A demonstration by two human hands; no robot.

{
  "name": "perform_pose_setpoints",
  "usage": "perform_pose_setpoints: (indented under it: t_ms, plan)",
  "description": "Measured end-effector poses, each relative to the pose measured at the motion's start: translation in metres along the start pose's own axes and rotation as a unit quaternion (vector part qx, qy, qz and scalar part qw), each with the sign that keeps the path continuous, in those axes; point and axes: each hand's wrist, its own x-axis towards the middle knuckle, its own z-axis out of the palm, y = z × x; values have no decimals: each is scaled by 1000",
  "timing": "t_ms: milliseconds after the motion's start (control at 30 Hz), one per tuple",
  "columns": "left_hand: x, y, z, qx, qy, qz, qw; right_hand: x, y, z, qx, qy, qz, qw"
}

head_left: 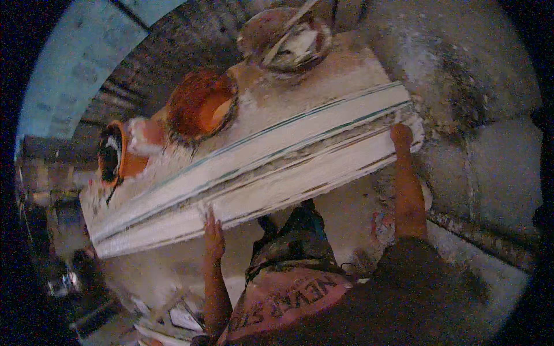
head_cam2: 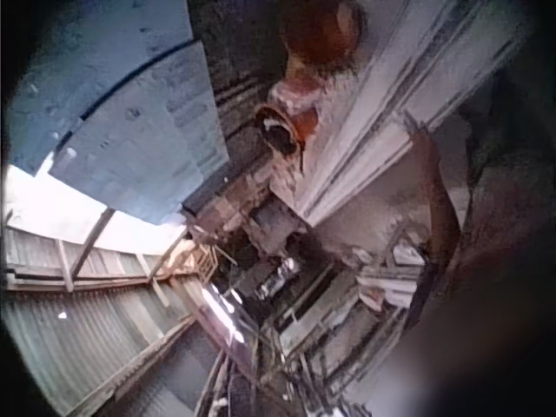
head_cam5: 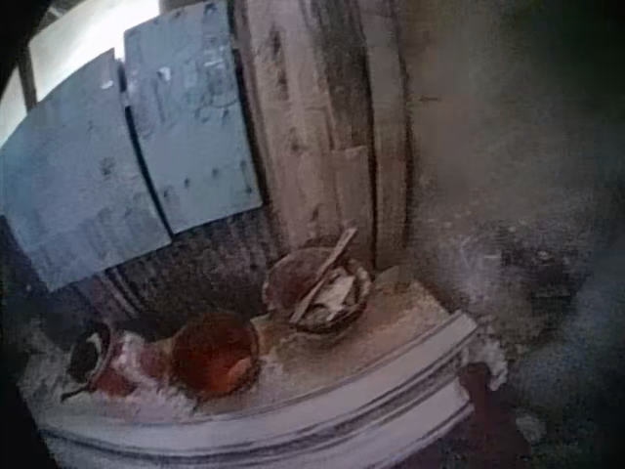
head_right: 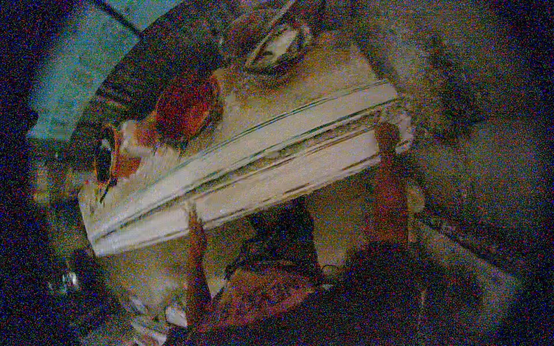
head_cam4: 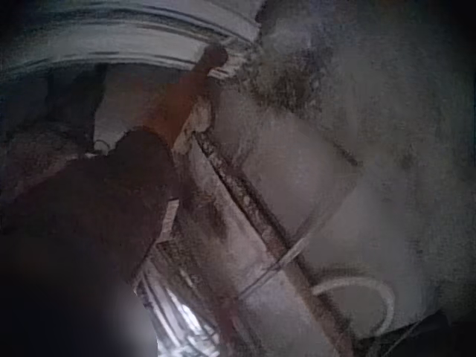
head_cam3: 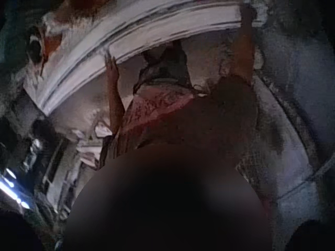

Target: The person repeatedly wipes and scrubs the surface of long white wooden planks using a white cloth. The person moves along the length of the planks, applying pressure to clean the surface.

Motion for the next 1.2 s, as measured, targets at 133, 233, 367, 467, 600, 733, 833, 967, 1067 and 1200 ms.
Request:
perform_pose_setpoints:
  t_ms: [133, 233, 367, 467, 600, 733, 833, 967, 1067, 1200]
  plan:
    - [-5, 28, 3, 6, -2, 32, 999, -66, -47, -9, 12, 30, -30, 999]
    - [-12, 25, -1, 4, 2, 33, 999, -140, -103, -23, 46, 24, -71, 996]
    - [-21, 11, -3, -52, 40, 30, 997, -240, -185, -73, 120, -9, -137, 983]
    - [-33, -8, -4, -82, 72, 40, 993, -287, -232, -119, 200, -43, -180, 962]
    - [-47, -52, -7, -56, 88, 35, 994, -277, -281, -153, 259, -47, -227, 938]
    - [-65, -91, -5, -86, 85, 8, 993, -231, -304, -154, 138, -168, -285, 934]
    - [-73, -117, -3, -64, 95, -3, 993, -214, -309, -135, 110, -190, -314, 924]
    - [-78, -127, 1, -81, 91, -43, 992, -205, -311, -96, 90, -154, -351, 919]
    - [-74, -103, -5, -93, 83, -34, 992, -201, -311, -76, 83, -43, -455, 886]
    - [-48, -38, -14, -110, 46, 11, 993, -200, -303, -91, 256, -143, -349, 890]
